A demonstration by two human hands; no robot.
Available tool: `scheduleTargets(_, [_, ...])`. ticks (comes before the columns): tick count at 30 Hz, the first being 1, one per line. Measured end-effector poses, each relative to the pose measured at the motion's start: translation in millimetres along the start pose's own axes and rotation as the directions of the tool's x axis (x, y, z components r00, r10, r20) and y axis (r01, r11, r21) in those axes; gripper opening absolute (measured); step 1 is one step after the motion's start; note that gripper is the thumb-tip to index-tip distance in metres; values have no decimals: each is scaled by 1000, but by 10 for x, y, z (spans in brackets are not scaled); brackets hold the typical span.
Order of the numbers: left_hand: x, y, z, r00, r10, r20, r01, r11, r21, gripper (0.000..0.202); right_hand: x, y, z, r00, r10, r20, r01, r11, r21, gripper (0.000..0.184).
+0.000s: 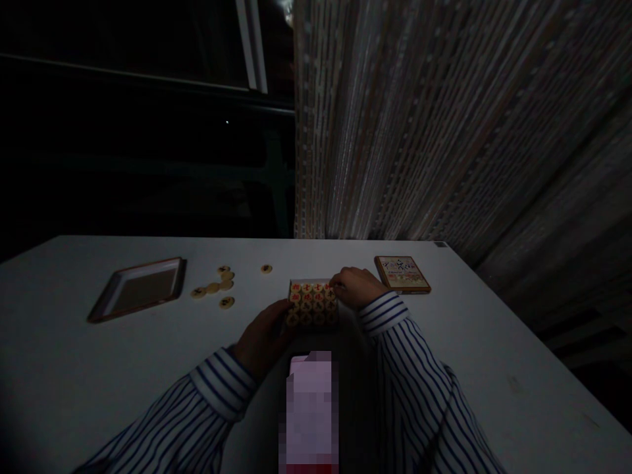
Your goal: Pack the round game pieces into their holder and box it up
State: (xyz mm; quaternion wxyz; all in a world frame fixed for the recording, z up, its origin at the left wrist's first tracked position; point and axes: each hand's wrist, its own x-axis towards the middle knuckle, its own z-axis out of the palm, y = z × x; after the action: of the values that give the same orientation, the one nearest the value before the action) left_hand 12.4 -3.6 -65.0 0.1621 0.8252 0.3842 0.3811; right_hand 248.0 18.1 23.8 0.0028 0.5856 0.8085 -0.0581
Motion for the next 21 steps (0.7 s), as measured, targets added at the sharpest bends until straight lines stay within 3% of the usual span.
scheduleTargets(21, [5,20,20,1000,-16,-15,16,1000,-5,42,-10,-61,-32,999,-11,-37,10,999,-31,31])
